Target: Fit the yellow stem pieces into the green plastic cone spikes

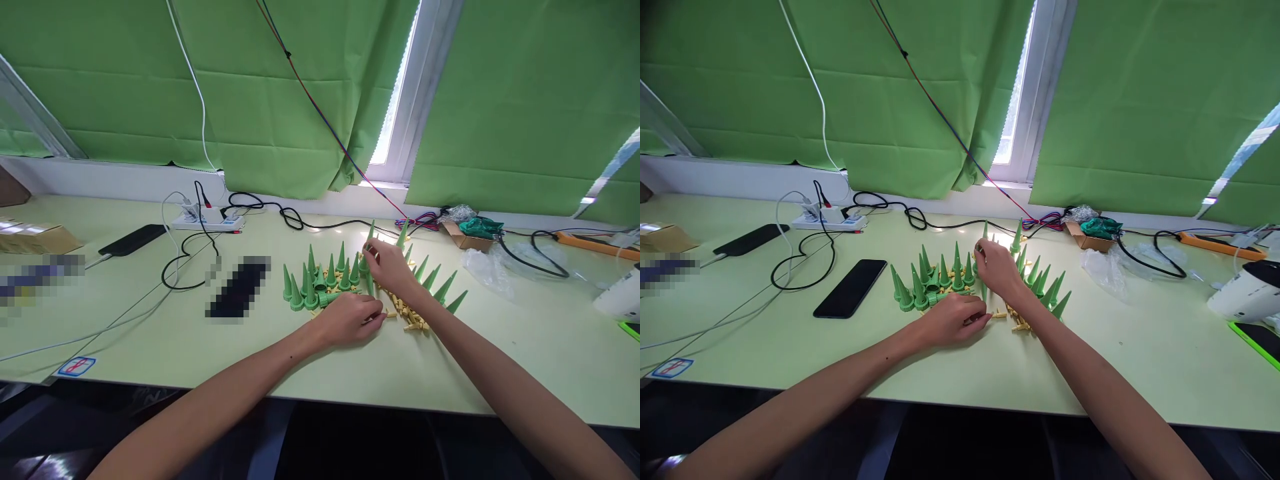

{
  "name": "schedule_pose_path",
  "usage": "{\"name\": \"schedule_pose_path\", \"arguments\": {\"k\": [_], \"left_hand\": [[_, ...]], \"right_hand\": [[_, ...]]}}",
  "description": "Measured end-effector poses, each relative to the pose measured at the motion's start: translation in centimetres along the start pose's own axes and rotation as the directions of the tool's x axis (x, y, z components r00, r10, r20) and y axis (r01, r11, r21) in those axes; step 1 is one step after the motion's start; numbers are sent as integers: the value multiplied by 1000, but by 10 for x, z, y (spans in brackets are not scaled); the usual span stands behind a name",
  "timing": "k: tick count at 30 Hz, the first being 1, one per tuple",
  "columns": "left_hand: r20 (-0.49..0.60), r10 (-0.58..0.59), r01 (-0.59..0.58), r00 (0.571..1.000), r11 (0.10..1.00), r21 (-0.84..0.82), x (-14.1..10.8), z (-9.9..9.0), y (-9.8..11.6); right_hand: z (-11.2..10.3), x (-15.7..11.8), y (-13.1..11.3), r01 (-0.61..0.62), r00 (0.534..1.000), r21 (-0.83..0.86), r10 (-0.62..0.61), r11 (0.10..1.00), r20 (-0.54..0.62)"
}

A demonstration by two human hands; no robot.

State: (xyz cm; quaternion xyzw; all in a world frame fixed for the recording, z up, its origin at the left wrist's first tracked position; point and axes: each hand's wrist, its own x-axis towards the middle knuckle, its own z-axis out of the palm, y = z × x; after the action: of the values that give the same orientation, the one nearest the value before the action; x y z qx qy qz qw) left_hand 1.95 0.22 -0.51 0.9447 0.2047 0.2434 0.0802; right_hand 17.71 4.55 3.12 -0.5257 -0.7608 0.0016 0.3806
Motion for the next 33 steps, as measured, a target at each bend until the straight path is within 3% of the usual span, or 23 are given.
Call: {"name": "schedule_pose_path", "arguments": {"k": [6,33], "left_hand": [[-4,7,-7,1000,1000,2,0,1,1],[-6,24,-24,1000,1000,-9,0,-1,5]], "right_hand": [[4,1,0,36,999,18,-35,999,-39],[25,17,15,-63,996,-8,63,998,60]]}}
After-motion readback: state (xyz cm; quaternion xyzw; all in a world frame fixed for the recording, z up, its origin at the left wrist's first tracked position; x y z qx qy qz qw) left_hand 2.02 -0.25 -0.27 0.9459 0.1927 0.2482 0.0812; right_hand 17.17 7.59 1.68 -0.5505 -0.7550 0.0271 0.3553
